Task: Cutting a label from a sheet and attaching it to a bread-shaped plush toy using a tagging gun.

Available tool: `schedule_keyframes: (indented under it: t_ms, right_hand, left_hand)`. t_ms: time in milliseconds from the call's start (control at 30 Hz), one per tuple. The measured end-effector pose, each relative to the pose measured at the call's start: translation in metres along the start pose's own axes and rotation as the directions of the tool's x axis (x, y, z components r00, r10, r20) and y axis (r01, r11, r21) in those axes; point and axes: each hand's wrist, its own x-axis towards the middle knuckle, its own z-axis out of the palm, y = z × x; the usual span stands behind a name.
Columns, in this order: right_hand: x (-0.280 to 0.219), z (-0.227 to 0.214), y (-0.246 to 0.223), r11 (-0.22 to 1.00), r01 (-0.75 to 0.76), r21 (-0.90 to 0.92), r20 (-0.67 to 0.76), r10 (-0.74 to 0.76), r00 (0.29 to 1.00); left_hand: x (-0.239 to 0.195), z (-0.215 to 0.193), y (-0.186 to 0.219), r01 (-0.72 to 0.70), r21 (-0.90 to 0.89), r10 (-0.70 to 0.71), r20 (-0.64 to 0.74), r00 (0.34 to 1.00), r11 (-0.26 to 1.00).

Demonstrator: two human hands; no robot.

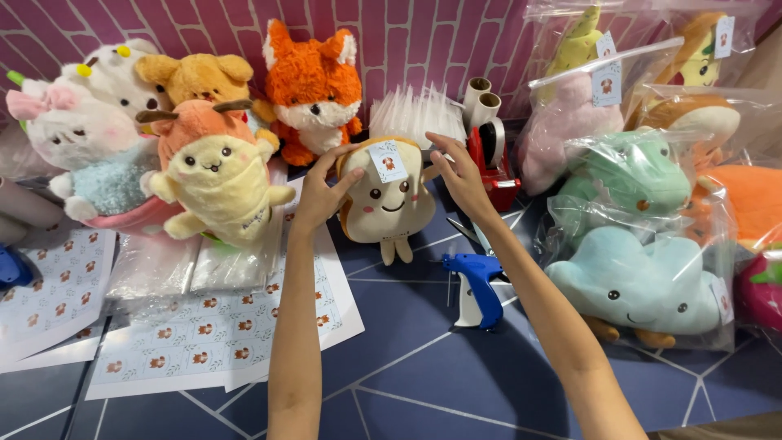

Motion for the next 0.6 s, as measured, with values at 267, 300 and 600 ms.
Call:
schedule_keyframes:
  t_ms: [267,300,600]
  right_hand:
    - [0.035,0.031,-0.027,0.990,-0.128,-0.063,0.171,0.137,0.976]
    - [0.034,0.033,-0.032,0.988,-0.135,-0.072,0.177,0.146,0.973]
    - [0.033,0.019,-0.052,0.995,-0.076,-0.068,0.286,0.092,0.954]
  left_hand:
    - [0.000,-0.004,0.018,0.023,-0.065,-0.019,0.062,0.998,0.998]
    - [0.000,-0.004,0.021,0.035,-0.073,-0.030,0.072,0.997,0.997]
    - [-0.003,-0.005,0.027,0.013,-0.060,-0.006,0.115,0.993,0.998]
